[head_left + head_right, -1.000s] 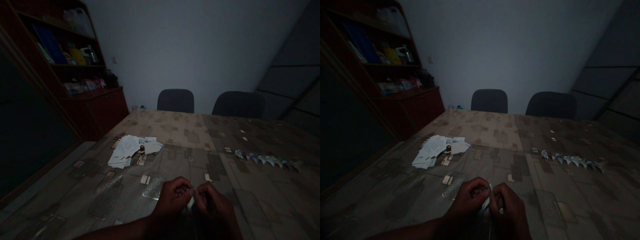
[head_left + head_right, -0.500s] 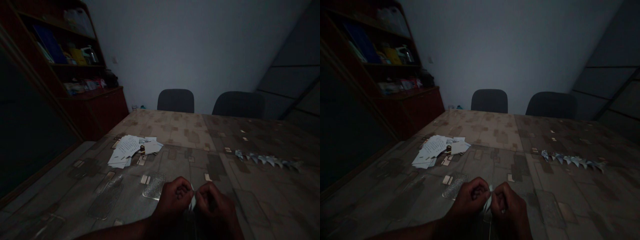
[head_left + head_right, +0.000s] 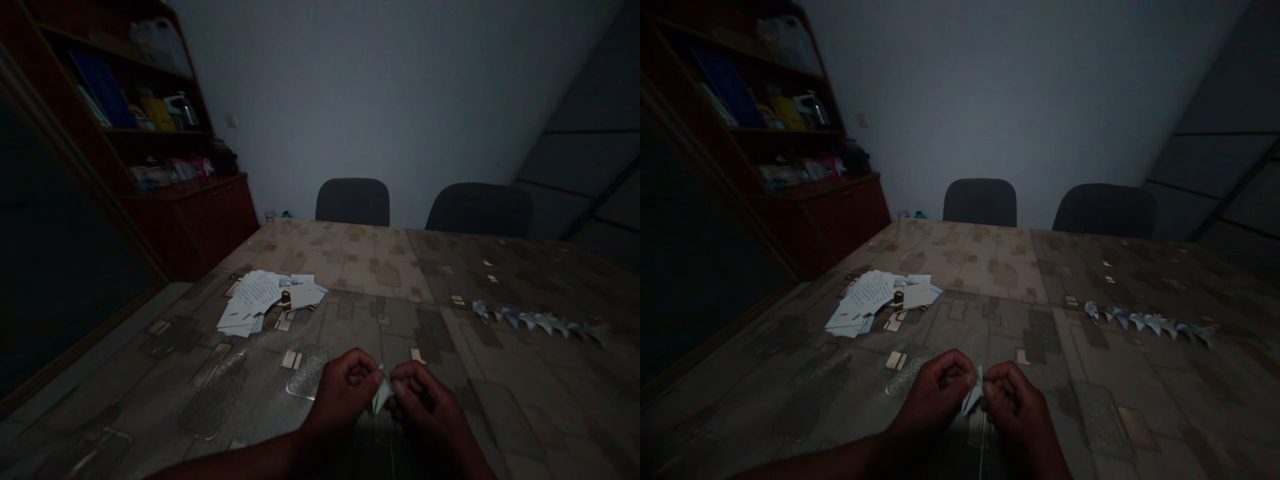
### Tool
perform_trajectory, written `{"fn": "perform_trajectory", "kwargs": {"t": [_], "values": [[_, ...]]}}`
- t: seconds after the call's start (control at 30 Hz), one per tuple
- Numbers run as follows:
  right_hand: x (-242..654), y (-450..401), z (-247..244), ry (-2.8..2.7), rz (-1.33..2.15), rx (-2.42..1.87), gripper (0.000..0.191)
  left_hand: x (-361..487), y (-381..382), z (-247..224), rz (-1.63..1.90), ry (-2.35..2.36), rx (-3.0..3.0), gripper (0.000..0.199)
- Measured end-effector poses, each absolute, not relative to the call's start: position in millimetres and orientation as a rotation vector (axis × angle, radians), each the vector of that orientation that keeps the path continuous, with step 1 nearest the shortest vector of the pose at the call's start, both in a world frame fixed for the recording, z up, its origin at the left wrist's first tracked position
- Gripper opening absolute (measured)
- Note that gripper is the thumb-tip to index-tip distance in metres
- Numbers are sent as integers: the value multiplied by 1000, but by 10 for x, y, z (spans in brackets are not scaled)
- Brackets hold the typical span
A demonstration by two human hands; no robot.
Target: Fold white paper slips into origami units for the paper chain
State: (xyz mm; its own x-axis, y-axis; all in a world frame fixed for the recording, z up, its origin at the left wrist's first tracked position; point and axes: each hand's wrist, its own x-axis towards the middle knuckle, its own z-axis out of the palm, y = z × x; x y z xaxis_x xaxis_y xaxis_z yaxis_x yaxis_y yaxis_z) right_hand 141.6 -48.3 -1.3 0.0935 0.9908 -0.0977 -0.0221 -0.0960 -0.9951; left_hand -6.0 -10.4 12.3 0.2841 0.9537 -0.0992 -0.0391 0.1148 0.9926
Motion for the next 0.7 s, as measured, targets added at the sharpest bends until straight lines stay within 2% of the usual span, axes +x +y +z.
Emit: {"fn": "perform_trajectory", "kwargs": {"t": [0.7], "values": [[1382,-490,29,-1040,1248,-1297,39,-65,-119,113,973,959,1179,27]]}}
